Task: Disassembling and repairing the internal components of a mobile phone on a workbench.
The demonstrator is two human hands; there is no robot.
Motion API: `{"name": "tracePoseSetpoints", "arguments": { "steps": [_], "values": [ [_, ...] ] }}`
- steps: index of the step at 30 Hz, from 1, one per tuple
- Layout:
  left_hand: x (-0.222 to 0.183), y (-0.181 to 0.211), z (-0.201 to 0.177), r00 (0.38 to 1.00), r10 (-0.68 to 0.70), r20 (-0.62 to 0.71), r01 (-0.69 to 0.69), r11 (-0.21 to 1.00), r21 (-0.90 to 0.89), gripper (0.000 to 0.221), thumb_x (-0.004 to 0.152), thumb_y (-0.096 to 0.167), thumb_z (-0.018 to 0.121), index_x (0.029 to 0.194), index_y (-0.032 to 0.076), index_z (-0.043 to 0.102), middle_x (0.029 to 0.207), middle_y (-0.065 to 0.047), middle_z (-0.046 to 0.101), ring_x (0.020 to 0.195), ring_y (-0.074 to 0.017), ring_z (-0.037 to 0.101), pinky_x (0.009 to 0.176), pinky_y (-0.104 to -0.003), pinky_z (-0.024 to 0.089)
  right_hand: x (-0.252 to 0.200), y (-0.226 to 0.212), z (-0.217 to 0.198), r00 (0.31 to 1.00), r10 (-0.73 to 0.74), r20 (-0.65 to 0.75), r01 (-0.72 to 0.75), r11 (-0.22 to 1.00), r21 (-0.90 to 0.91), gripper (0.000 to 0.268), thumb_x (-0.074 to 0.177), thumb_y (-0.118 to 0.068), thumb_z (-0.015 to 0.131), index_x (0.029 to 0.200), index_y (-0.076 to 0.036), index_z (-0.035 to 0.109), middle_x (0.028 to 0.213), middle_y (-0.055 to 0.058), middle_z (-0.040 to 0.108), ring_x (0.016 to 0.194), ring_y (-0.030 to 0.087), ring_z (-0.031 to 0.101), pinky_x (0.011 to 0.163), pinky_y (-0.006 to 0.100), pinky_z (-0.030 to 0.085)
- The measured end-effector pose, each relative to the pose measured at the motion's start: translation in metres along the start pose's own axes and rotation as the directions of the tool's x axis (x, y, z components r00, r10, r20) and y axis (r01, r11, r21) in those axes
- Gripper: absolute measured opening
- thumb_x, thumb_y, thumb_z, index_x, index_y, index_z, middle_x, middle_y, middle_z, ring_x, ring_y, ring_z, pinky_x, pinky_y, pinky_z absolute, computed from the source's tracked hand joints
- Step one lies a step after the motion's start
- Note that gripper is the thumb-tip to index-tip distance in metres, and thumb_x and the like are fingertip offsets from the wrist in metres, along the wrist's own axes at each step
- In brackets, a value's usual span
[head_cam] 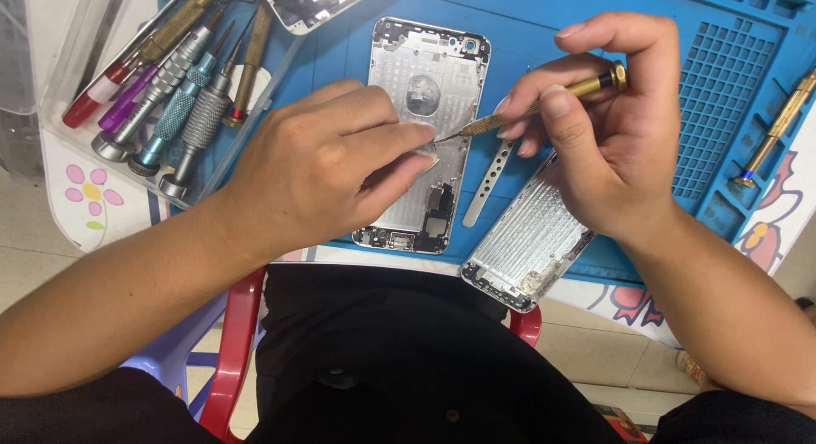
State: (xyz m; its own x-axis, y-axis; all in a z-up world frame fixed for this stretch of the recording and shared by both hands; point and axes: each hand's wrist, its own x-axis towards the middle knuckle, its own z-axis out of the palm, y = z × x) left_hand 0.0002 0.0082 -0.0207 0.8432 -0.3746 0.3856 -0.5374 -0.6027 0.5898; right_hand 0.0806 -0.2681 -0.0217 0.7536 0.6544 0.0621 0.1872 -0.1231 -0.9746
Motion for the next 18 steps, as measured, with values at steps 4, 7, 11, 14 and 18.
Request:
{"name": "tracePoseSetpoints", "arguments": {
  "steps": [4,7,11,14,18],
  "values": [
    [-0.0013,-0.0014,0.0014,1.000,-0.001,-0.014,0.001,1.000,-0.003,0.019,0.095,0.016,0.086,0.106,0.003,0.077,0.088,-0.005,0.067,0.080,-0.0182,0.066,0.070,-0.031,0.053,0.0006,0.0012,-0.0013,1.000,-0.004,0.005,0.004,1.000,0.019,0.025,0.122,-0.010,0.050,0.136,-0.007,0.029,0.106,0.017,0.069,0.086,0.015,0.070,0.071,0.018,0.057],
    [-0.0021,-0.0030,0.0037,1.000,0.004,-0.017,-0.004,1.000,-0.008,0.022,0.094,0.019,0.087,0.105,0.003,0.077,0.087,-0.005,0.067,0.079,-0.0170,0.065,0.068,-0.029,0.053,0.0027,0.0013,-0.0020,1.000,-0.017,0.008,0.017,1.000,0.022,0.026,0.121,-0.011,0.050,0.136,-0.007,0.029,0.105,0.017,0.070,0.085,0.015,0.071,0.070,0.018,0.057],
    [-0.0012,-0.0015,0.0031,1.000,0.000,-0.027,0.000,1.000,-0.018,0.024,0.094,0.022,0.088,0.104,0.003,0.078,0.085,-0.004,0.067,0.076,-0.0158,0.064,0.066,-0.028,0.052,0.0001,0.0030,-0.0024,0.999,-0.034,0.013,0.033,0.999,0.021,0.027,0.123,-0.011,0.051,0.136,-0.008,0.028,0.104,0.017,0.070,0.086,0.015,0.072,0.070,0.018,0.057],
    [-0.0013,-0.0016,0.0035,1.000,0.007,-0.029,-0.007,1.000,-0.014,0.023,0.094,0.022,0.088,0.104,0.004,0.078,0.084,-0.003,0.067,0.077,-0.0163,0.064,0.067,-0.029,0.052,0.0007,0.0021,-0.0023,1.000,-0.027,0.015,0.027,0.999,0.022,0.028,0.122,-0.011,0.051,0.136,-0.008,0.028,0.104,0.017,0.070,0.085,0.015,0.072,0.069,0.018,0.057],
    [-0.0008,-0.0011,0.0032,0.999,0.016,-0.030,-0.016,1.000,0.003,0.022,0.094,0.022,0.088,0.104,0.005,0.078,0.085,-0.003,0.067,0.077,-0.0167,0.064,0.066,-0.029,0.052,0.0022,-0.0007,-0.0016,1.000,-0.011,0.013,0.011,1.000,0.018,0.028,0.121,-0.010,0.051,0.135,-0.007,0.027,0.104,0.017,0.071,0.084,0.015,0.072,0.069,0.018,0.057]
  ]
}}
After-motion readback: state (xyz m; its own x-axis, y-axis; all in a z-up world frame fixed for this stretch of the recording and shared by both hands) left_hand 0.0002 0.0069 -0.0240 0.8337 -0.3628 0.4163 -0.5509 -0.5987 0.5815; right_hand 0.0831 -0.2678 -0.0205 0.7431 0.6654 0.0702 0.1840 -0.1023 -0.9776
